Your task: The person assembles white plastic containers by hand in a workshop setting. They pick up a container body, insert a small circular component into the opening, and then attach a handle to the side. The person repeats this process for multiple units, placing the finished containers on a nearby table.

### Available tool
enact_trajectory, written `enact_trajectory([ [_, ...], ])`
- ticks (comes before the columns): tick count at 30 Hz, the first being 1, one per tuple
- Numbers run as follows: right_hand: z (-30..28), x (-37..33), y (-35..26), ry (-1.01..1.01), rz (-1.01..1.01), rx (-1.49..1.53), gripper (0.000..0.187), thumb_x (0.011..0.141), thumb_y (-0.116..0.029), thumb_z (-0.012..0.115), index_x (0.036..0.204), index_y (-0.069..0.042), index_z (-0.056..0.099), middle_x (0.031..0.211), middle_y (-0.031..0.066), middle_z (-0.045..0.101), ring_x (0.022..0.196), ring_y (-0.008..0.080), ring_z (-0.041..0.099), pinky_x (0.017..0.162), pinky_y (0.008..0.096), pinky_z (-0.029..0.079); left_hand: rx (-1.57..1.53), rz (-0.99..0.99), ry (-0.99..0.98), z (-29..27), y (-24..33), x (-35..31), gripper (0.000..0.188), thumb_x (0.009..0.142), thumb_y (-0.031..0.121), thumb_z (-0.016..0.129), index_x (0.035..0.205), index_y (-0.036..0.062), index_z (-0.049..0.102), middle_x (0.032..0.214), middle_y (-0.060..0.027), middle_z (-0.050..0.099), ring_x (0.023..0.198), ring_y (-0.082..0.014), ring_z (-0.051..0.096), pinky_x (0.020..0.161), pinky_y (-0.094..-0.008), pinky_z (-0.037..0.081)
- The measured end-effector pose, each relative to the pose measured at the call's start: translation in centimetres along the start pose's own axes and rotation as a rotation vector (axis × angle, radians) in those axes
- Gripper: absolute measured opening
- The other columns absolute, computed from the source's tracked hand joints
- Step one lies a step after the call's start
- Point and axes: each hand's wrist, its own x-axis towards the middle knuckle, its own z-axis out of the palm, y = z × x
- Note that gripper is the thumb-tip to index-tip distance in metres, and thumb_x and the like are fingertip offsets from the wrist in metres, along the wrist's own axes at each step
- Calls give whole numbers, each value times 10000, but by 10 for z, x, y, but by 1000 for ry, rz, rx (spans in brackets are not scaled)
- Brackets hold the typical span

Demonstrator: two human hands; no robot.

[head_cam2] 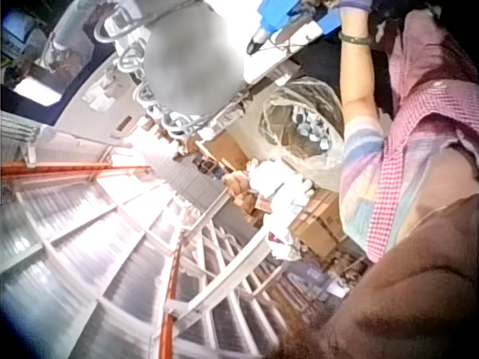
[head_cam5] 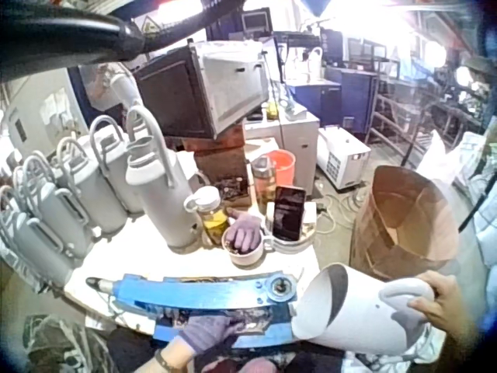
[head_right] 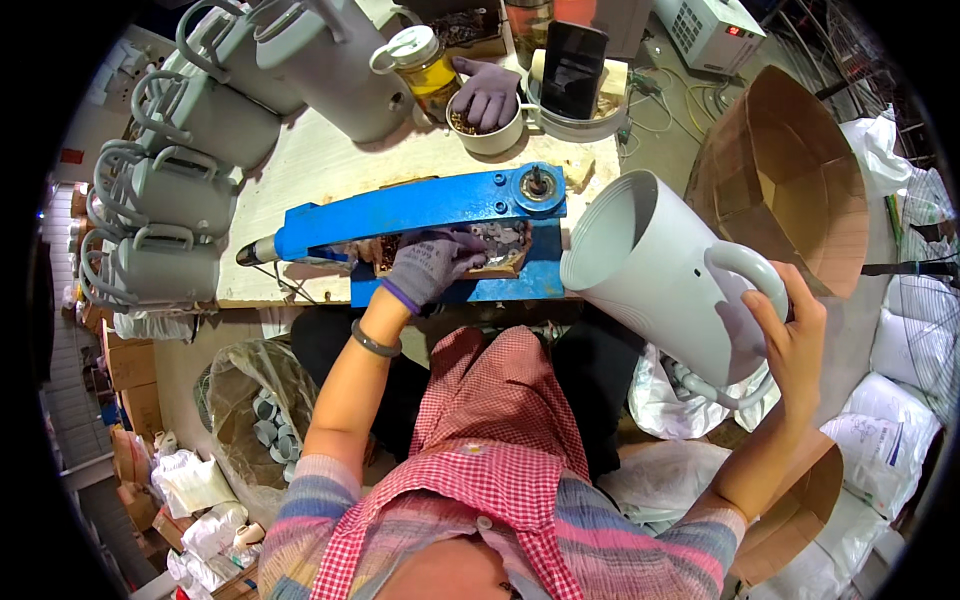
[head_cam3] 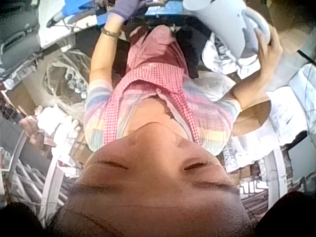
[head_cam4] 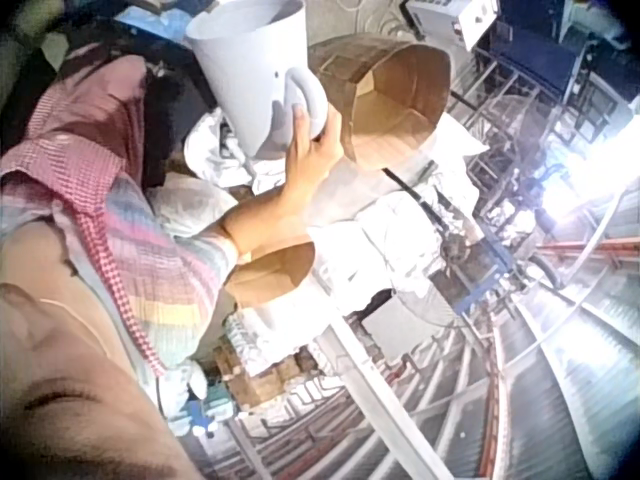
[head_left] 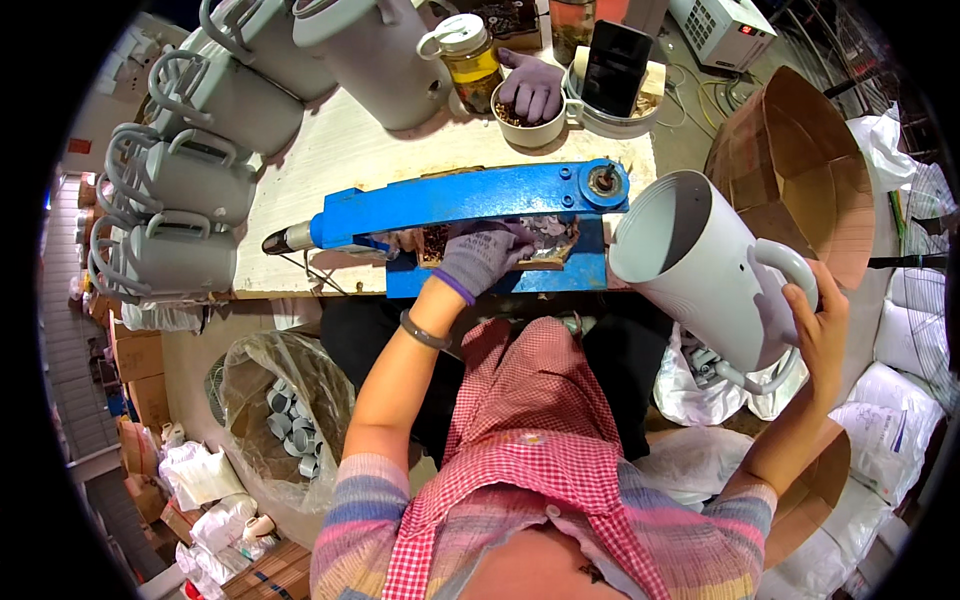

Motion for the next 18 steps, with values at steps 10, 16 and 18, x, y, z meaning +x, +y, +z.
enact_trajectory([
  [10, -5, -8, 10, 13, 10, 24, 285, 867, -156, 712, 1079, 16, 633, 829, 53, 645, 756, 115, 553, 705, 258, 448, -281, 147, 374, -28, 28, -29, 177, 907, 176, 668, 936, 2, 648, 809, -144, 661, 709, -272, 651, 661, -340, 512],
  [16, 2, -2, 8, -6, 29, 52, 308, 849, -150, 729, 1096, 10, 640, 842, 61, 663, 757, 108, 575, 710, 258, 466, -667, 73, 269, -106, 72, 4, 153, 923, 75, 653, 1041, -21, 671, 850, -60, 700, 732, -80, 620, 674, -239, 521],
  [18, 4, -1, 7, 1, 10, 62, 307, 838, -149, 740, 1078, 13, 638, 833, 64, 662, 738, 112, 576, 691, 259, 465, -481, 246, 307, -122, 78, 35, 167, 923, 79, 654, 1065, -5, 676, 877, -69, 708, 779, -94, 651, 714, -249, 532],
])
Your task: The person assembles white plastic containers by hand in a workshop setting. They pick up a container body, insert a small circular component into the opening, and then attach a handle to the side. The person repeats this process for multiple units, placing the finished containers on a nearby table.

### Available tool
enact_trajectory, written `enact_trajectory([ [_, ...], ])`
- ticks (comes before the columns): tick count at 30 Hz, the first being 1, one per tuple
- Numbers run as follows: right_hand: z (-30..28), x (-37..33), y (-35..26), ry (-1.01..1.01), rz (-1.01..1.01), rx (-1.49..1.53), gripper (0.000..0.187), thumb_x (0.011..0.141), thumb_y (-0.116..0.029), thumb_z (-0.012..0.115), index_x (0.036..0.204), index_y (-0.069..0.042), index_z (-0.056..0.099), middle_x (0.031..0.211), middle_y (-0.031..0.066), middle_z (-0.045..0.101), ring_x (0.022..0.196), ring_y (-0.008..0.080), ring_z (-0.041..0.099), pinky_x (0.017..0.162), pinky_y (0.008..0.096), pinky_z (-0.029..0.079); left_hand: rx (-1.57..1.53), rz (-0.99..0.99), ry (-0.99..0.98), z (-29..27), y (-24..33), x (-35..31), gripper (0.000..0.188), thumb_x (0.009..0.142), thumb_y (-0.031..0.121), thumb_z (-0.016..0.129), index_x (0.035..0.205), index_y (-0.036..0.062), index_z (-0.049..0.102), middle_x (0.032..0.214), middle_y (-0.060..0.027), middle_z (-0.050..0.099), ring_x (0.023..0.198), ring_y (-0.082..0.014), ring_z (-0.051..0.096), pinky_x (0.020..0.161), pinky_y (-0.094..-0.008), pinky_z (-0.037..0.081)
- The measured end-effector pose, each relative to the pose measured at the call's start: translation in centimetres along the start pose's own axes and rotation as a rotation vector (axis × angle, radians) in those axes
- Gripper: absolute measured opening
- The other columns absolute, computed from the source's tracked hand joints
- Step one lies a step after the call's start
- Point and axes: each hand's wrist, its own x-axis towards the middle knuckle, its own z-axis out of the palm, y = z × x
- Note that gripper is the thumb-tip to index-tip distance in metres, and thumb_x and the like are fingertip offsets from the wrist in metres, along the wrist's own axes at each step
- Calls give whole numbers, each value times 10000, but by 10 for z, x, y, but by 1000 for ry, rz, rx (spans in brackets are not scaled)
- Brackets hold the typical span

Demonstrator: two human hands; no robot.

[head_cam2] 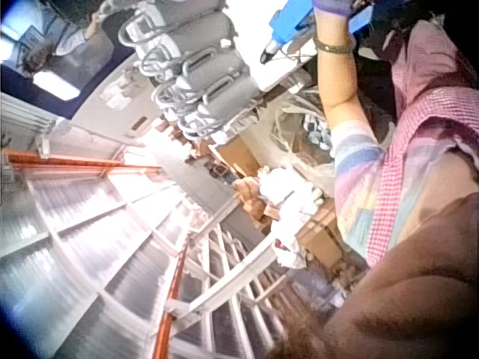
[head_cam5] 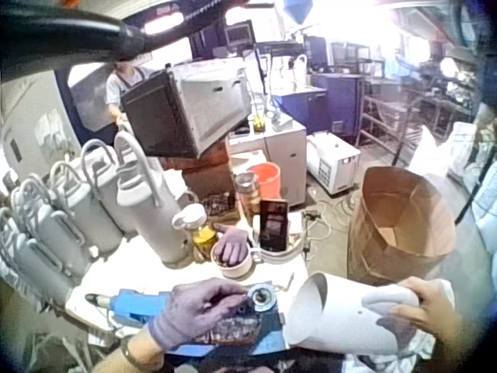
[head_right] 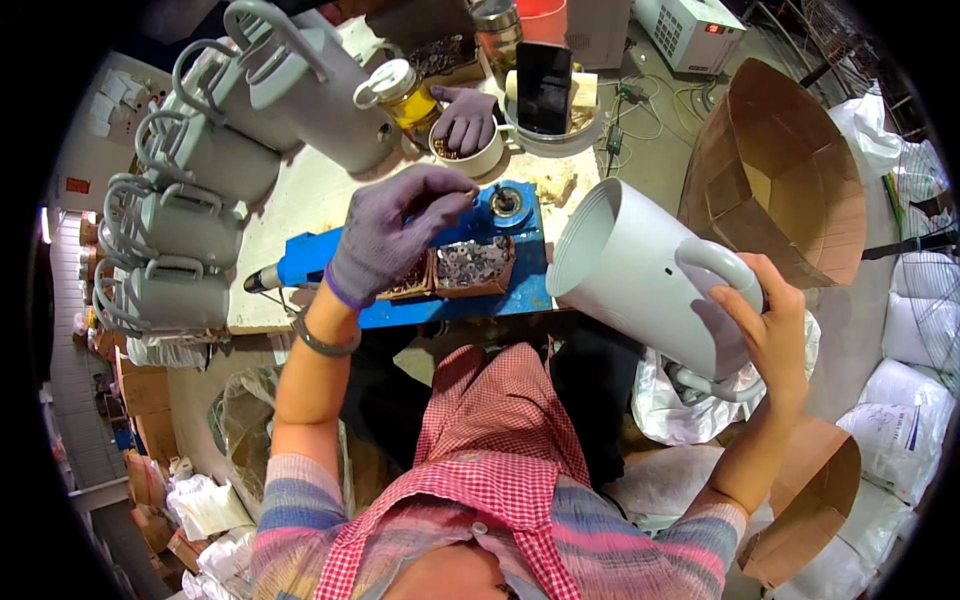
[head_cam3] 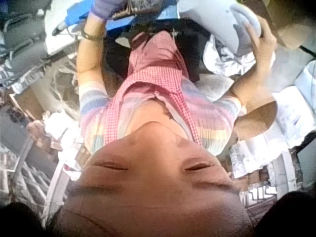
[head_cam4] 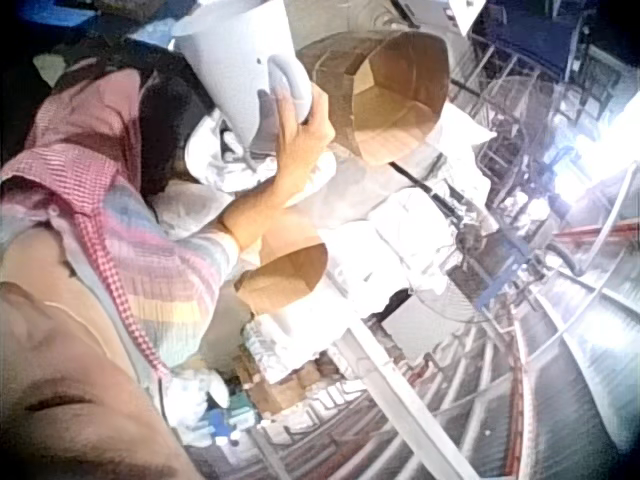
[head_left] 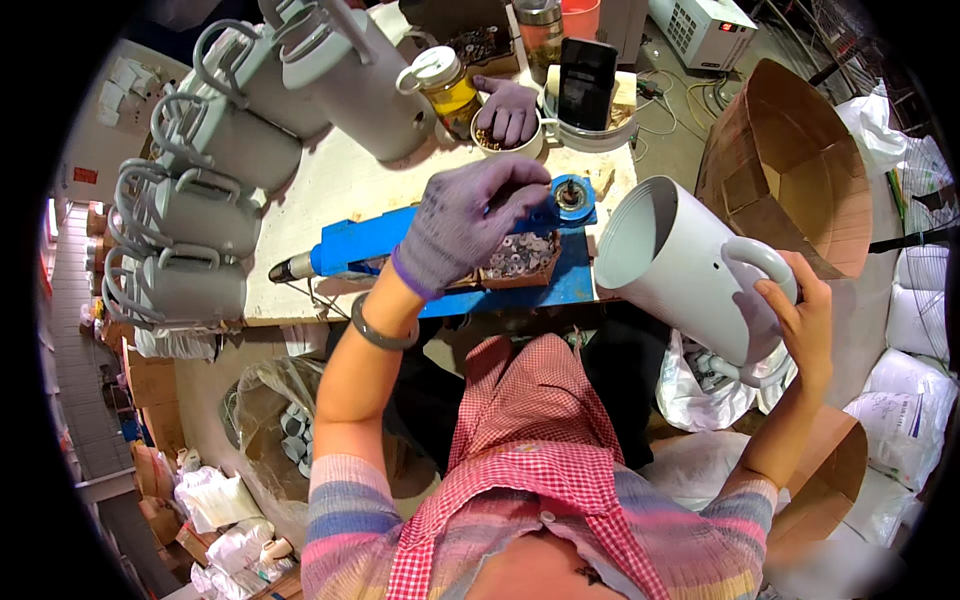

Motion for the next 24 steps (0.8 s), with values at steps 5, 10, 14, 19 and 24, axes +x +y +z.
enact_trajectory([
  [5, -2, 4, -1, 35, -61, 44, 300, 825, -155, 750, 1042, 16, 632, 814, 75, 661, 714, 131, 583, 670, 262, 464, 268, 205, -156, -2, -4, 31, 139, 885, 58, 647, 1022, 34, 646, 929, -144, 674, 832, -292, 675, 745, -351, 535],
  [10, -4, 5, 3, 20, -53, 59, 314, 812, -173, 760, 1033, 11, 634, 798, 90, 671, 699, 146, 611, 657, 273, 477, 316, 241, -176, -2, 0, 32, 143, 894, 80, 643, 1031, 41, 637, 945, -147, 673, 848, -314, 671, 745, -355, 535],
  [14, -4, 4, 8, 13, -73, 55, 319, 808, -189, 764, 1025, 7, 637, 793, 104, 679, 695, 158, 635, 652, 281, 489, 369, 252, -177, -2, 2, 33, 148, 891, 94, 650, 1034, 56, 638, 940, -145, 671, 850, -320, 671, 741, -365, 537],
  [19, -3, 5, 7, 15, -97, 29, 327, 808, -206, 765, 1022, 5, 638, 788, 114, 679, 685, 181, 643, 652, 288, 496, 604, 357, -260, -4, 8, 36, 153, 868, 96, 636, 1019, 78, 630, 941, -113, 656, 883, -302, 665, 727, -384, 545],
  [24, -2, 8, -3, -20, -98, 30, 327, 810, -212, 763, 1022, 4, 639, 785, 116, 675, 687, 180, 640, 663, 289, 496, 1041, 435, -448, 1, 38, 43, 137, 843, 135, 613, 970, 83, 605, 919, -65, 629, 875, -229, 661, 696, -329, 556],
])
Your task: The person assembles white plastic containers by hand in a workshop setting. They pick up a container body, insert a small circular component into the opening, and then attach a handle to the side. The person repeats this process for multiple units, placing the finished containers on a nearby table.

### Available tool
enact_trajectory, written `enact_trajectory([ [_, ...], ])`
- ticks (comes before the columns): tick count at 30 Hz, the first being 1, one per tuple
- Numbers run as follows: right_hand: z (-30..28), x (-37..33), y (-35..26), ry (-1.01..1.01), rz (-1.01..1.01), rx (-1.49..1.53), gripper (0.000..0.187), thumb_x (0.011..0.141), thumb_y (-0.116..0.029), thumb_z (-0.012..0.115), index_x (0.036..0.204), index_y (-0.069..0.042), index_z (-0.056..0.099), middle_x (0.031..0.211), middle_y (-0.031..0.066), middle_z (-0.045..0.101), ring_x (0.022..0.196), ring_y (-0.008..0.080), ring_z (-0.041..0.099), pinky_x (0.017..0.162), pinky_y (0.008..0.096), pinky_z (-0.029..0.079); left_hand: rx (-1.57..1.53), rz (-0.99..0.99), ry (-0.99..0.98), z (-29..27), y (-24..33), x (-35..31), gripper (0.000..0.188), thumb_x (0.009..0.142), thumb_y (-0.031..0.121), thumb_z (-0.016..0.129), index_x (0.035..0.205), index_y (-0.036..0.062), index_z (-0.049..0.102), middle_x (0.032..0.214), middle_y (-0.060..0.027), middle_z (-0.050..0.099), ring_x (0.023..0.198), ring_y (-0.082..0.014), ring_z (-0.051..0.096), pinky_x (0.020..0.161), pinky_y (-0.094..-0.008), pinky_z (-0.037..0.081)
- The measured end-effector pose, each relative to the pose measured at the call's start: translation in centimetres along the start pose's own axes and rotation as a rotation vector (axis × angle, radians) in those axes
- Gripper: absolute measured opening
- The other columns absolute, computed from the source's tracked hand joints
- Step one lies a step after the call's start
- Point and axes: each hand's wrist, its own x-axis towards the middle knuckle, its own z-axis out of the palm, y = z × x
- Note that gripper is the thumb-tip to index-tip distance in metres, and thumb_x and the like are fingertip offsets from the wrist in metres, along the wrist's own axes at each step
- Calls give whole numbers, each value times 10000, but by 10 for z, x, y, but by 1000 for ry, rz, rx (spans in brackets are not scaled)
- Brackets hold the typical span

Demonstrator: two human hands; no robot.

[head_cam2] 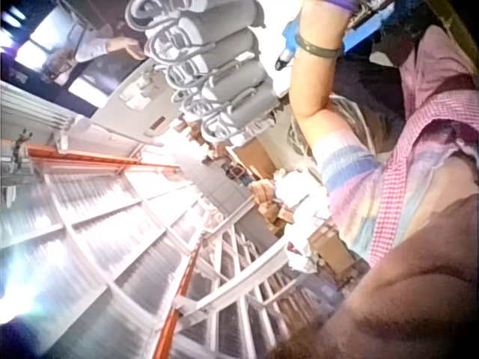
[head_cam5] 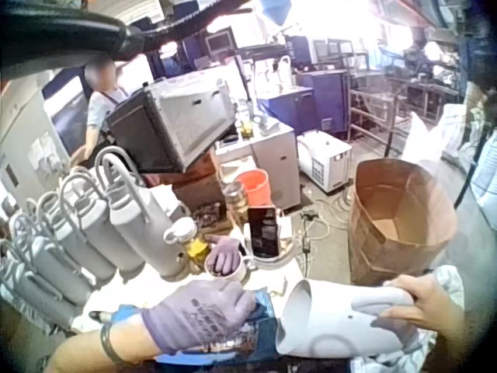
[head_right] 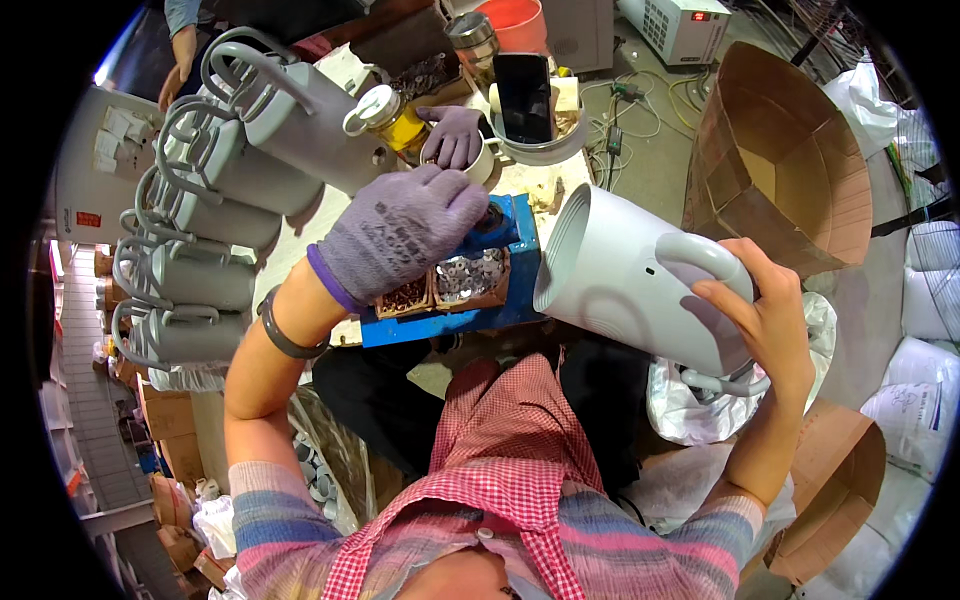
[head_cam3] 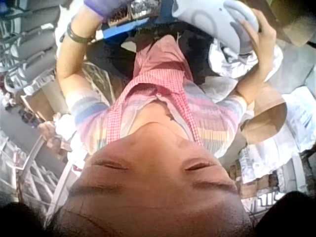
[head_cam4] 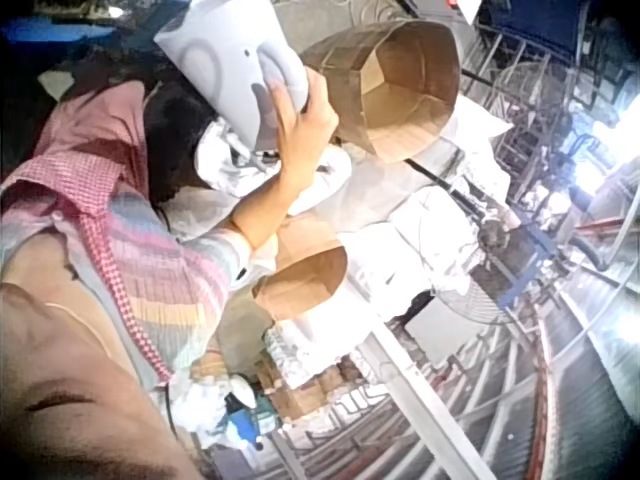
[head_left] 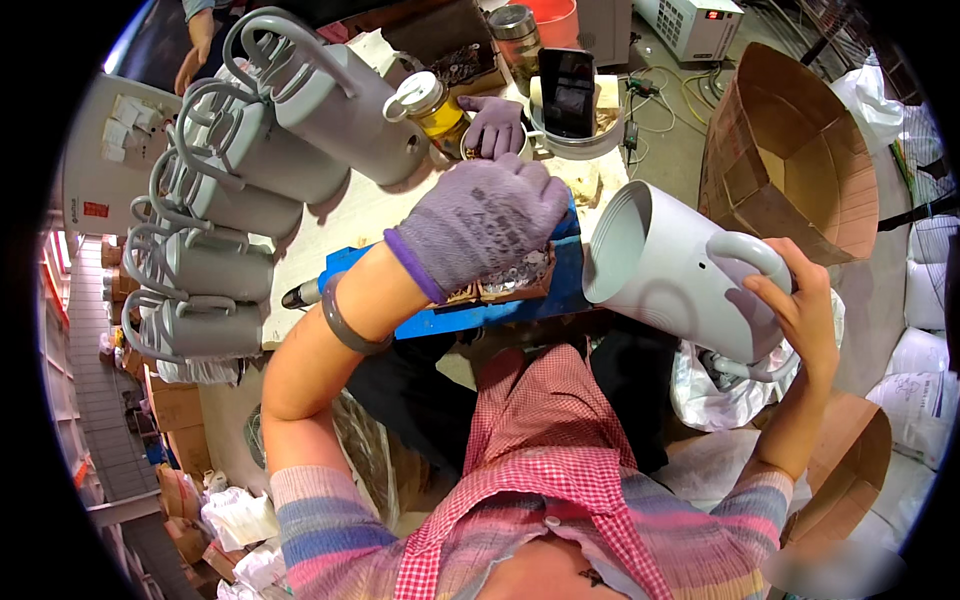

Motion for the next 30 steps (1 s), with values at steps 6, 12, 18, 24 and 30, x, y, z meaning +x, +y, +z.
enact_trajectory([
  [6, 6, 1, -9, -39, 29, 46, 315, 815, -186, 754, 1040, 4, 642, 805, 87, 674, 711, 138, 609, 679, 276, 487, -103, -33, 295, 0, -1, -14, 330, 793, 97, 683, 1115, 61, 618, 1065, -80, 659, 943, -253, 663, 743, -350, 563],
  [12, 4, -8, -2, 25, 85, 36, 302, 830, -156, 745, 1059, 10, 639, 814, 69, 658, 729, 116, 582, 691, 257, 469, -472, -310, -65, 38, 27, -96, 394, 819, 88, 675, 1209, 98, 615, 1063, -120, 683, 984, -311, 646, 850, -374, 524],
  [18, 11, -11, -5, 8, 93, -21, 283, 850, -148, 734, 1062, 12, 639, 814, 68, 660, 732, 115, 580, 693, 259, 468, -715, -376, -126, 141, 53, -52, 355, 905, 201, 624, 1255, 141, 608, 1067, -158, 657, 972, -318, 643, 839, -412, 514],
  [24, 7, -17, -7, 62, 111, -48, 270, 848, -124, 728, 1063, 14, 640, 806, 68, 657, 730, 118, 577, 696, 260, 467, -537, -379, -81, 195, 47, -75, 439, 880, 349, 660, 1239, 102, 603, 1073, -149, 664, 941, -328, 658, 850, -402, 526],
  [30, 4, -22, -2, 57, 152, -55, 262, 854, -119, 719, 1066, 12, 639, 820, 70, 655, 744, 118, 575, 706, 258, 464, -651, -385, 511, 120, 62, -95, 231, 777, 69, 764, 998, 76, 694, 897, -103, 687, 805, -267, 681, 699, -341, 567],
])
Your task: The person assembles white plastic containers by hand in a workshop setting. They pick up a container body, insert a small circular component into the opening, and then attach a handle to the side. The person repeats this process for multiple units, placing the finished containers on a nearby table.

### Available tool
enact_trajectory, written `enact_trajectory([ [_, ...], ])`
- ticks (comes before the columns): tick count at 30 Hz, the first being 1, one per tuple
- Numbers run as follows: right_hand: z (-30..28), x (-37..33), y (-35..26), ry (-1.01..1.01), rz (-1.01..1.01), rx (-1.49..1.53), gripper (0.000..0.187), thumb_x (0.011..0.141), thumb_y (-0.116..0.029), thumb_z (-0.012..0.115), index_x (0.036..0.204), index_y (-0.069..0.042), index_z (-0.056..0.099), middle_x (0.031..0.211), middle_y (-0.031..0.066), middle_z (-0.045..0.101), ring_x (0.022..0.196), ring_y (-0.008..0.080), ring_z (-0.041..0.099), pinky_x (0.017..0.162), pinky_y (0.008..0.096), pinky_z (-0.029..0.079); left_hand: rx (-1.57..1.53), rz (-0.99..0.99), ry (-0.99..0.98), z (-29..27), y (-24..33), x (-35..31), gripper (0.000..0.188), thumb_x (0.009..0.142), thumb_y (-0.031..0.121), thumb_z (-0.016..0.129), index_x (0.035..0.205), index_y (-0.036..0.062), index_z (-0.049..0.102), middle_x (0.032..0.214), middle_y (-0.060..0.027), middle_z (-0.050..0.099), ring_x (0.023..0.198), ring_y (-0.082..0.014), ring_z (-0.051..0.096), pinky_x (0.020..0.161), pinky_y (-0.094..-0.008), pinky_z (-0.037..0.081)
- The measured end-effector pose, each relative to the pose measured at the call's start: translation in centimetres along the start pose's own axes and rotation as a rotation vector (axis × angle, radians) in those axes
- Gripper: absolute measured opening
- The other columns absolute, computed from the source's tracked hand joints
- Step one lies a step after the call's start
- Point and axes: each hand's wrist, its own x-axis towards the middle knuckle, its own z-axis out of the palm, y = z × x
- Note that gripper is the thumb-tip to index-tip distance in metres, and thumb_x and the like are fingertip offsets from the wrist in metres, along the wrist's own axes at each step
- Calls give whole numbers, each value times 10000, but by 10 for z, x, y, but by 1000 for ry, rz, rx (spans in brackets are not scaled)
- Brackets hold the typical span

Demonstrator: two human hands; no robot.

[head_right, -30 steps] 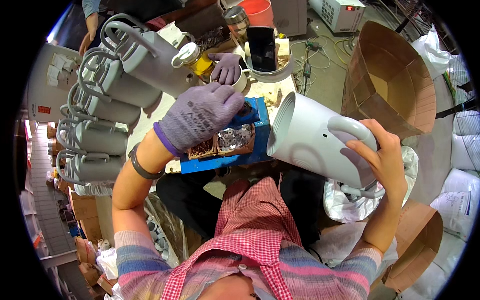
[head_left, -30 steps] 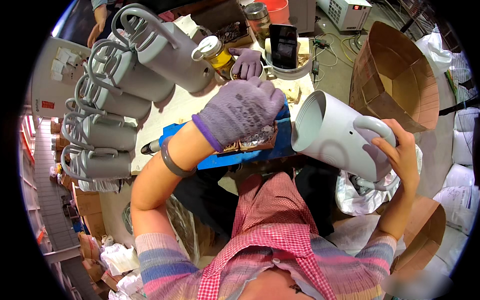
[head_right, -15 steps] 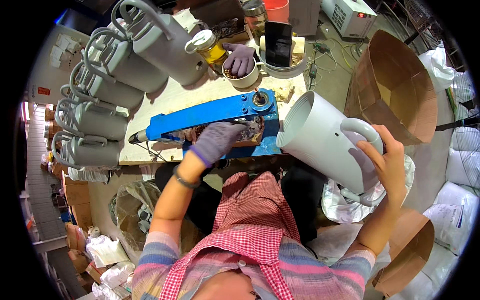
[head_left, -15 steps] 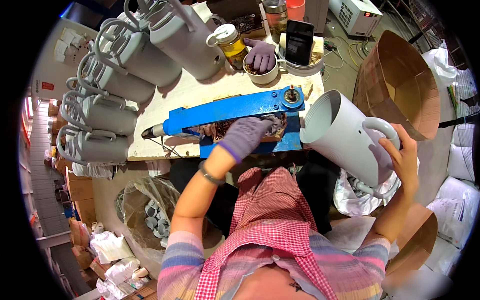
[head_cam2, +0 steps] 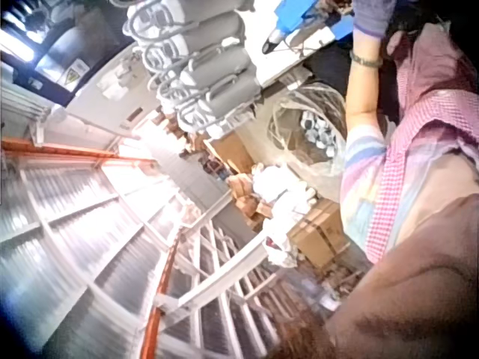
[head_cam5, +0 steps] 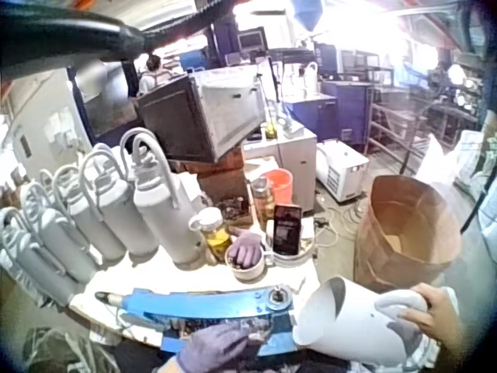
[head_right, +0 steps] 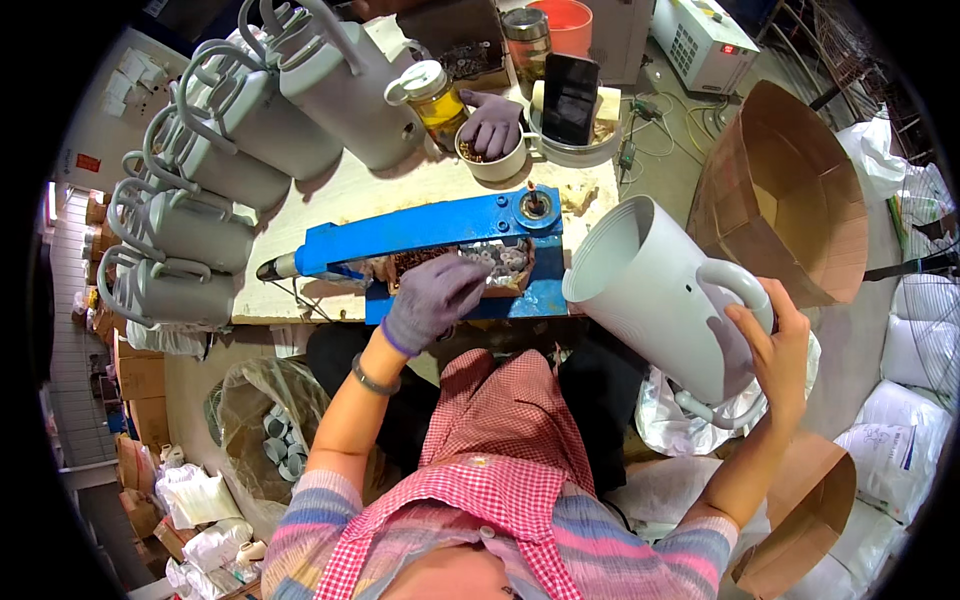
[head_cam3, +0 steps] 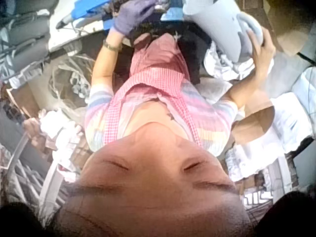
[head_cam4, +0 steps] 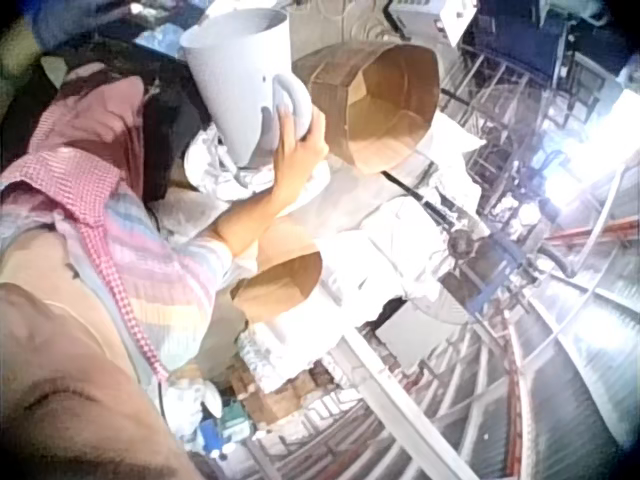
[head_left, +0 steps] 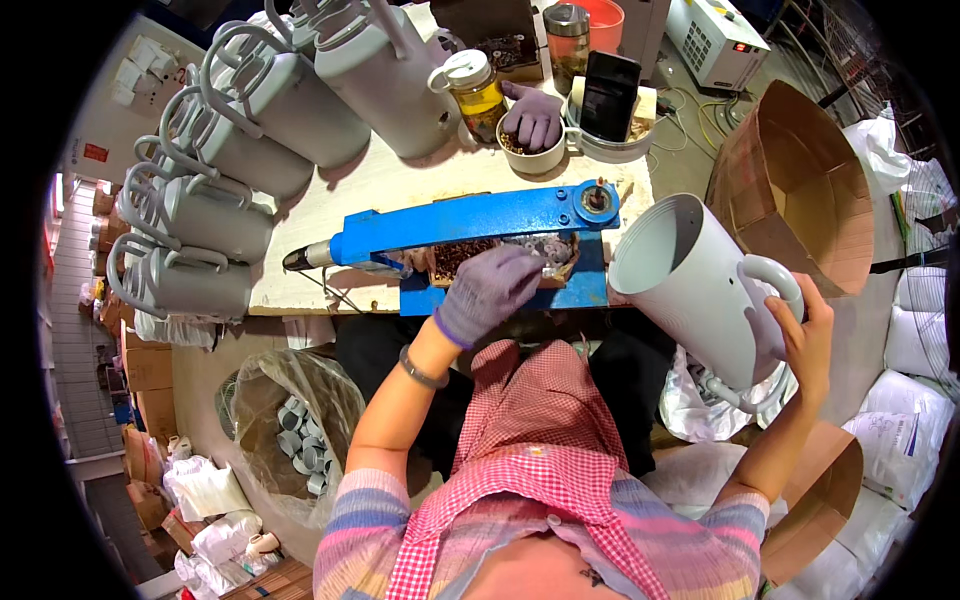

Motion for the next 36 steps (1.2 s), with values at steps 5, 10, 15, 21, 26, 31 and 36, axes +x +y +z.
enact_trajectory([
  [5, 4, 4, -1, 7, 0, 0, 266, 852, -123, 717, 1069, 9, 638, 816, 69, 655, 750, 122, 578, 710, 267, 464, 276, 73, 211, -52, 5, 32, 281, 751, 71, 781, 1019, 94, 701, 907, -81, 664, 807, -251, 660, 712, -352, 555],
  [10, 6, 8, -5, -30, 41, -20, 276, 843, -123, 719, 1070, 11, 634, 842, 80, 667, 770, 130, 588, 724, 273, 467, 334, -7, -68, -70, -16, 32, 333, 750, 172, 792, 1055, 77, 699, 991, -78, 673, 933, -264, 646, 815, -382, 532],
  [15, 7, 11, 0, -11, 1, 15, 280, 843, -128, 724, 1068, 14, 638, 844, 83, 668, 766, 138, 589, 735, 284, 475, 167, -46, 20, -80, -24, 11, 418, 752, 250, 784, 1108, 61, 674, 1077, -99, 660, 976, -306, 617, 857, -401, 507],
  [21, 6, 16, -8, -52, -19, 0, 281, 849, -141, 723, 1063, 18, 638, 835, 76, 667, 755, 134, 584, 724, 279, 472, 383, 59, 149, -63, -21, -1, 358, 732, 163, 776, 1070, 114, 667, 1041, -73, 636, 963, -283, 600, 813, -384, 501],
  [26, -1, 19, -10, -30, -36, -10, 281, 877, -185, 707, 1061, 16, 638, 809, 79, 657, 742, 131, 580, 706, 272, 465, -153, -251, 304, -66, 15, 18, 152, 776, 15, 767, 927, 20, 752, 779, -91, 701, 649, -205, 636, 636, -289, 518],
  [31, -5, 30, -23, -48, -105, -22, 314, 914, -273, 692, 1043, 8, 641, 740, 89, 609, 671, 129, 524, 637, 279, 447, -241, -45, 264, -38, 35, 85, 196, 784, 45, 761, 980, 33, 749, 890, -108, 734, 785, -228, 710, 725, -296, 557],
  [36, -7, 32, -19, -34, -156, 7, 347, 918, -316, 692, 1014, 13, 641, 712, 78, 597, 641, 125, 518, 611, 275, 447, -134, 71, 247, -22, 29, 99, 216, 784, 61, 759, 999, 43, 739, 945, -105, 734, 865, -252, 720, 771, -318, 569],
])
